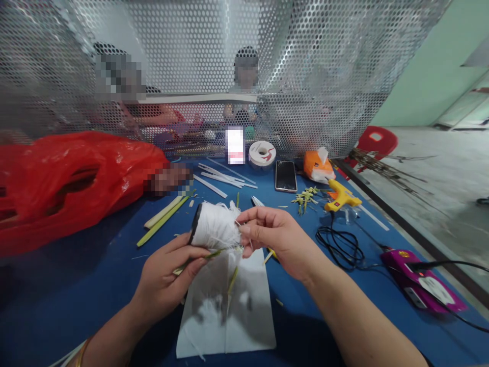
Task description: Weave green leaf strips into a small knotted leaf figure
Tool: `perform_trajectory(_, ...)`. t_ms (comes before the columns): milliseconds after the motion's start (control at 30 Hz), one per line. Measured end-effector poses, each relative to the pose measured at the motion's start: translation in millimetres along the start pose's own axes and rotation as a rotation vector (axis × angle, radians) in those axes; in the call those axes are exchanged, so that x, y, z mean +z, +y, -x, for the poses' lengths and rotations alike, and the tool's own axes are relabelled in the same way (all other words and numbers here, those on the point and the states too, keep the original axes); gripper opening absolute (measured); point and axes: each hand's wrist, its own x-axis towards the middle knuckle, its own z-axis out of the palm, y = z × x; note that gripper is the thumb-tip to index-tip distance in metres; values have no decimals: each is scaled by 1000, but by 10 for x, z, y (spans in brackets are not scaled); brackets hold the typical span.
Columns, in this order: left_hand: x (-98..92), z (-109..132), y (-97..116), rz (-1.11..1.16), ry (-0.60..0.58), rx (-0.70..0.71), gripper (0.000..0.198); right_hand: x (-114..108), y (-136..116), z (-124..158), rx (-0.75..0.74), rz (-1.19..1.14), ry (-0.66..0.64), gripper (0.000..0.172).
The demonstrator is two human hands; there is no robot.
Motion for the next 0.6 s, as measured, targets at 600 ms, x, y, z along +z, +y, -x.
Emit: perform_trajectory(600, 22, -17, -39, 612, 230, -660, 17, 308, 227, 118, -127, 201, -123, 6)
